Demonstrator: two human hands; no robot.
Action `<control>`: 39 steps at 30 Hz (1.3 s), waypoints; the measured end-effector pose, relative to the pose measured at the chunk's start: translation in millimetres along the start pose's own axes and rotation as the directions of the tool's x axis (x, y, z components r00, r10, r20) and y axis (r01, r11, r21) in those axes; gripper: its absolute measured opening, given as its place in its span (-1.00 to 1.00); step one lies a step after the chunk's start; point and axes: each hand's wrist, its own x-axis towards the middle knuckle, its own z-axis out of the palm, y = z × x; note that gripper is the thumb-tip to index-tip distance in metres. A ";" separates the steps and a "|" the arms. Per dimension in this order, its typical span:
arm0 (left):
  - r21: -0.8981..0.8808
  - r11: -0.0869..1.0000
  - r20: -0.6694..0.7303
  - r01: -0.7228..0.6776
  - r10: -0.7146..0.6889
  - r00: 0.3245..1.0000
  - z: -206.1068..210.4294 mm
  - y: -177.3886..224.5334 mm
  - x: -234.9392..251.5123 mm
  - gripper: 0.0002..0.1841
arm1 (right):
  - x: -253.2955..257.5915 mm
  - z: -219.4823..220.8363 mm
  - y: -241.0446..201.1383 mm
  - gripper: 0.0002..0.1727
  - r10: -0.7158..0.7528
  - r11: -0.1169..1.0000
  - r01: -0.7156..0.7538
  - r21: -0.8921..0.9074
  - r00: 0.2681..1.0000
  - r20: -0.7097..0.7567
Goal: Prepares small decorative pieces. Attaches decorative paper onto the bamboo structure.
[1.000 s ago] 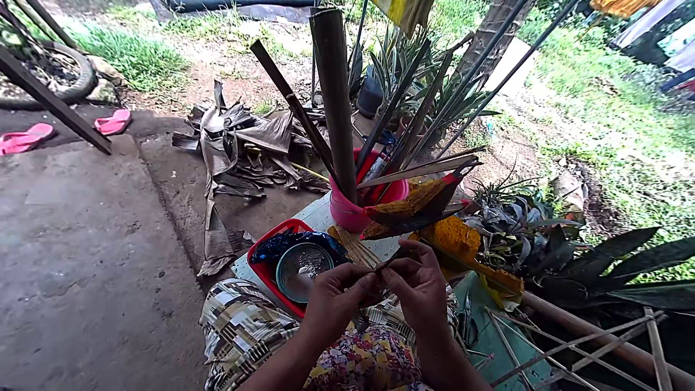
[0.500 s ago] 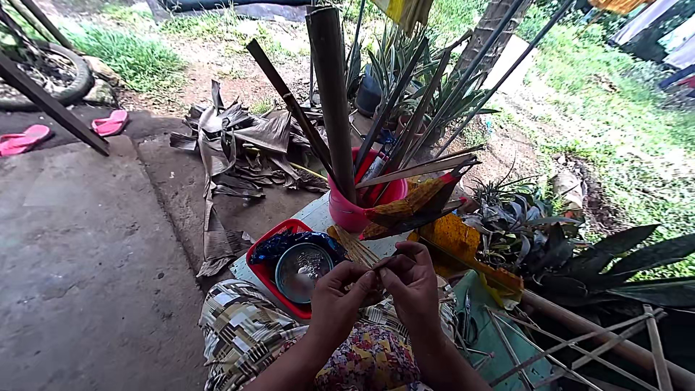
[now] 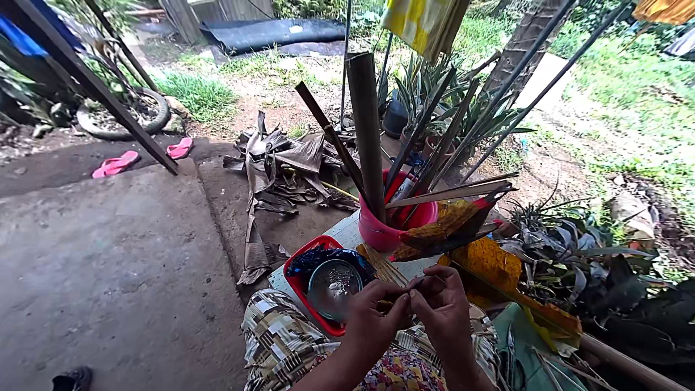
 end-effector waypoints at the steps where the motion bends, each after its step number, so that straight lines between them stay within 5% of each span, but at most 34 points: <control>1: 0.019 1.000 0.001 -0.005 0.005 1.000 -1.0 -0.2 0.9 -0.89 | 0.3 0.8 1.7 -0.50 -0.011 1.000 0.011 -0.001 1.000 0.000; 16: 0.115 0.993 0.072 0.030 -0.039 0.997 -8.1 3.1 2.5 -0.86 | -1.2 1.6 4.3 -0.48 -0.022 0.999 0.022 0.031 1.000 0.019; 22: -0.095 0.978 0.070 0.183 -0.177 0.982 -8.9 0.8 4.1 -0.86 | -2.4 1.4 4.6 -0.47 -0.033 0.999 0.033 0.011 0.999 0.022; 31: -0.102 0.987 -0.016 0.127 -0.130 0.991 -5.0 -2.5 2.7 -0.90 | -2.3 3.1 10.5 -0.36 0.068 0.980 -0.070 0.185 0.998 0.018; 39: -0.290 0.925 -0.077 0.246 -0.278 0.957 -1.6 -1.9 6.1 -0.91 | -0.3 9.9 16.7 -0.36 -0.030 1.000 0.030 -0.009 0.999 -0.036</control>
